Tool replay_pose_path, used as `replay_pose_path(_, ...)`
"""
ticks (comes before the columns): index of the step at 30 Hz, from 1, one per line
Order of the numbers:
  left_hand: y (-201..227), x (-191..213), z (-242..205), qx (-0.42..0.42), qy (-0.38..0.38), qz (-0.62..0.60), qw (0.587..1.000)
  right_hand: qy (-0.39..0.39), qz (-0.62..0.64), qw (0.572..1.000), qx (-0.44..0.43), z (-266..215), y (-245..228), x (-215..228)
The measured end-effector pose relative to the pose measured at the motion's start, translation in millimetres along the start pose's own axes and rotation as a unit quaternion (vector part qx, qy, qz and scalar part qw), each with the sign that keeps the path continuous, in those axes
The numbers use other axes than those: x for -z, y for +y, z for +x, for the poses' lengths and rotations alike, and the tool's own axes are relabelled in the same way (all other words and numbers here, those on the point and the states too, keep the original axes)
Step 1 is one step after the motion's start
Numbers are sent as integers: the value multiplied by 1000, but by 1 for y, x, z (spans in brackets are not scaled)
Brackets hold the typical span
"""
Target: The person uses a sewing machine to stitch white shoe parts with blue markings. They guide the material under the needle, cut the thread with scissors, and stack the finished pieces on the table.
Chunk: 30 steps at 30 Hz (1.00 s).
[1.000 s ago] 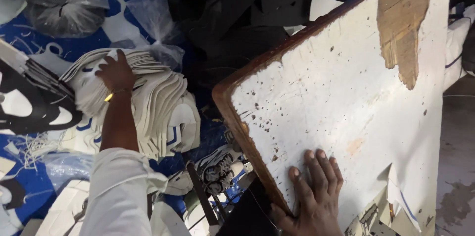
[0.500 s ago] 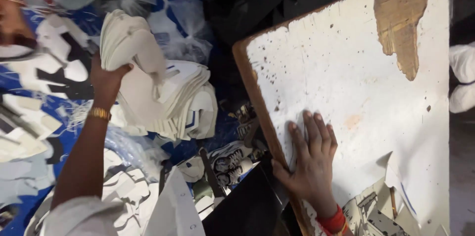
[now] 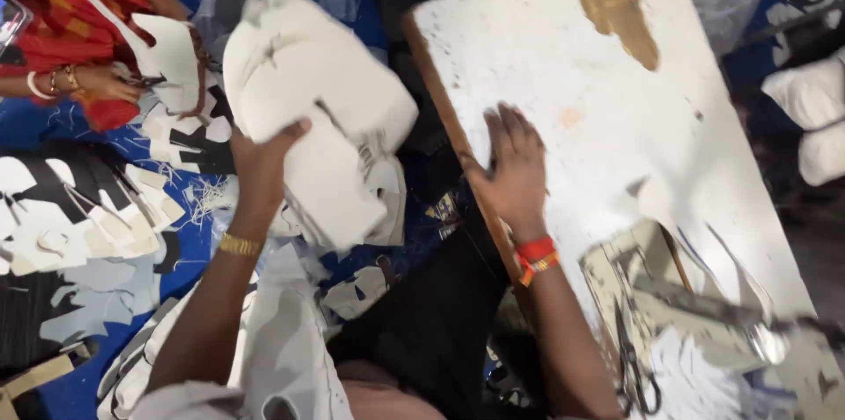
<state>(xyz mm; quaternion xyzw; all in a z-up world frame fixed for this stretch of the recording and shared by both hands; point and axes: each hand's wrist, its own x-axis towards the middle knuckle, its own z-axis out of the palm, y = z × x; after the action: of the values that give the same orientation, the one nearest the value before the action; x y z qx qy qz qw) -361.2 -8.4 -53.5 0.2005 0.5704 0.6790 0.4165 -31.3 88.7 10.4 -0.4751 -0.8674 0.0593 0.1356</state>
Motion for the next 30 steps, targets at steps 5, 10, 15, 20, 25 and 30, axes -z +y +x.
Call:
replay_pose_path(5,55,-75,11,-281,-103,9,954,83,-5,995,-54,-49,-15,6)
replay_pose_path(10,101,-184,3,-577,-140,146,791,53,4,993,-105,-123,-38,13)
replay_pose_path(15,32,-250,-18,-600,-373,268,655,81,130,984,-86,-168,-73,68)
replay_pose_path(20,3,-253,-44,-562,-496,405,524,89,143,979,-112,-196,-78,89)
replay_pose_path(25,-6,-232,-46,-561,-481,411,534,231,167,936,-208,-189,-39,82)
replay_pose_path(30,-36,-193,-78,-410,-390,367,739,325,366,804,-337,-131,61,73)
